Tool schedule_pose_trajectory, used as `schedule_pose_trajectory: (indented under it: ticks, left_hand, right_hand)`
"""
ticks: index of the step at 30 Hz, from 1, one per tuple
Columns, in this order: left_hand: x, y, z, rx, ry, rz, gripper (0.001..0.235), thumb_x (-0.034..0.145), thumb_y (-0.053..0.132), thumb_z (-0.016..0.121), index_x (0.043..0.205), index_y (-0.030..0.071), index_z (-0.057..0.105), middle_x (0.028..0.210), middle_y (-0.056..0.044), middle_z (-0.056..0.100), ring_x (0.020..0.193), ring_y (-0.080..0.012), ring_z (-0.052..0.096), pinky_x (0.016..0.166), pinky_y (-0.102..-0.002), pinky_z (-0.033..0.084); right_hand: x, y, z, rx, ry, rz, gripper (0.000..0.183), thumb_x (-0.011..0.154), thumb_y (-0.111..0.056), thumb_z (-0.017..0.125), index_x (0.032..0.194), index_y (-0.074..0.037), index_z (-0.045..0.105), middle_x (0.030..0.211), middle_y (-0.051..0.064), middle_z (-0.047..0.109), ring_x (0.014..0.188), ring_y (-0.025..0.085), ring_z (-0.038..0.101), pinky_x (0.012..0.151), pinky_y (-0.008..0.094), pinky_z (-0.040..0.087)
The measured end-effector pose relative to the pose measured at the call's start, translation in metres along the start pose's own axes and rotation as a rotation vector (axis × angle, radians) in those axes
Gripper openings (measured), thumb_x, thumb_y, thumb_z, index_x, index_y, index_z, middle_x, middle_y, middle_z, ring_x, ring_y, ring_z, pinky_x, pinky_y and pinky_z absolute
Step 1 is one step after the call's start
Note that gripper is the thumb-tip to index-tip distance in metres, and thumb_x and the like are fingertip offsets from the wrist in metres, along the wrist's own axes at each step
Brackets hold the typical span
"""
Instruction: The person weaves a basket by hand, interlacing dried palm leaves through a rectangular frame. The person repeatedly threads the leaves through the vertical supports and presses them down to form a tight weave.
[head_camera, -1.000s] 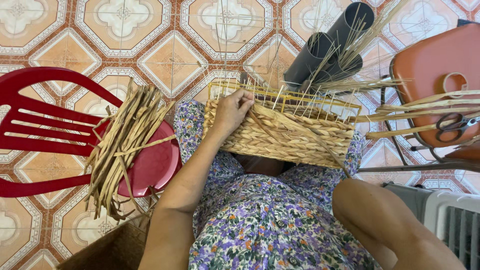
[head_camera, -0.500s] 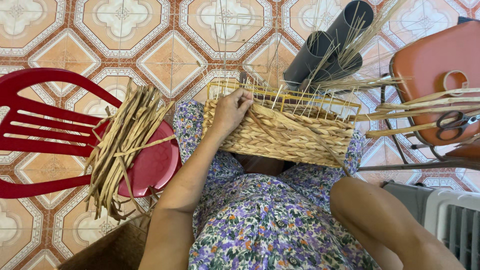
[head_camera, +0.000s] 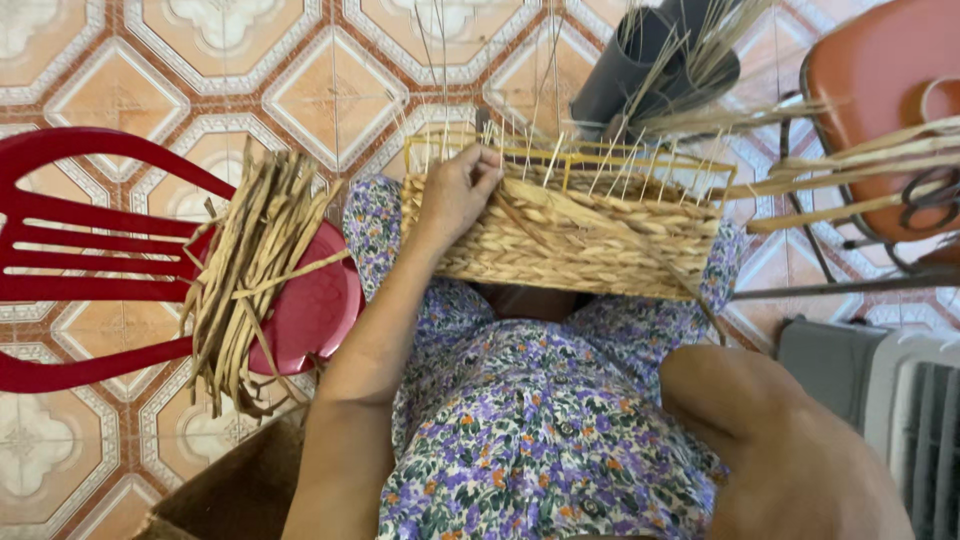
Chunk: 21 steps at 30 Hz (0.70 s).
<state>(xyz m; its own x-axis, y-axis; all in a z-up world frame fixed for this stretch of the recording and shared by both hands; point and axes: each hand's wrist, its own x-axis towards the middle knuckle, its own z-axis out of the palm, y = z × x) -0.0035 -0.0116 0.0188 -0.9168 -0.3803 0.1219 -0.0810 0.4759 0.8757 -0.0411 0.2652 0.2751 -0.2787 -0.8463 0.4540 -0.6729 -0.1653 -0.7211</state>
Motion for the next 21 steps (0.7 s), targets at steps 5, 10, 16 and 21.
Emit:
schedule_pose_trajectory:
  ticks: [5,10,16,21]
  left_hand:
    - [0.007,-0.001,-0.007,0.002,-0.08,-0.014,0.014,0.091,0.009,0.075,0.104,0.007,0.07,0.088,-0.005,0.078,0.076,-0.0128,0.074,0.071,-0.029,0.058]
    - [0.013,0.015,-0.01,-0.059,-0.193,-0.086,0.006,0.096,0.009,0.071,0.098,0.006,0.066,0.083,-0.003,0.077,0.066,-0.0083,0.069,0.058,-0.026,0.056]
    - [0.024,0.02,-0.03,-0.278,-0.455,-0.213,0.009,0.101,0.01,0.062,0.108,0.006,0.059,0.087,-0.001,0.077,0.052,-0.0056,0.066,0.042,-0.021,0.052]
    - [0.036,0.017,-0.027,-0.217,-0.649,-0.185,0.019,0.096,0.013,0.073,0.114,0.008,0.076,0.086,-0.004,0.078,0.059,-0.0055,0.07,0.049,-0.021,0.058]
  right_hand:
    - [-0.015,0.062,0.042,-0.001,0.113,0.225,0.031,0.098,-0.007,0.072,0.129,-0.007,0.068,0.096,0.007,0.065,0.082,0.018,0.066,0.07,0.032,0.055]
    - [-0.028,0.132,0.098,-0.459,-0.068,0.25,0.047,0.089,-0.006,0.075,0.135,-0.012,0.07,0.093,0.009,0.06,0.085,0.022,0.062,0.074,0.037,0.053]
    - [-0.039,0.185,0.123,-0.337,-0.036,0.228,0.027,0.092,-0.015,0.076,0.119,-0.016,0.077,0.09,0.003,0.064,0.084,0.016,0.062,0.076,0.033,0.057]
    - [-0.028,0.216,0.106,0.067,0.177,0.845,0.009,0.096,-0.011,0.071,0.103,-0.014,0.076,0.096,0.001,0.075,0.077,0.006,0.068,0.069,0.023,0.06]
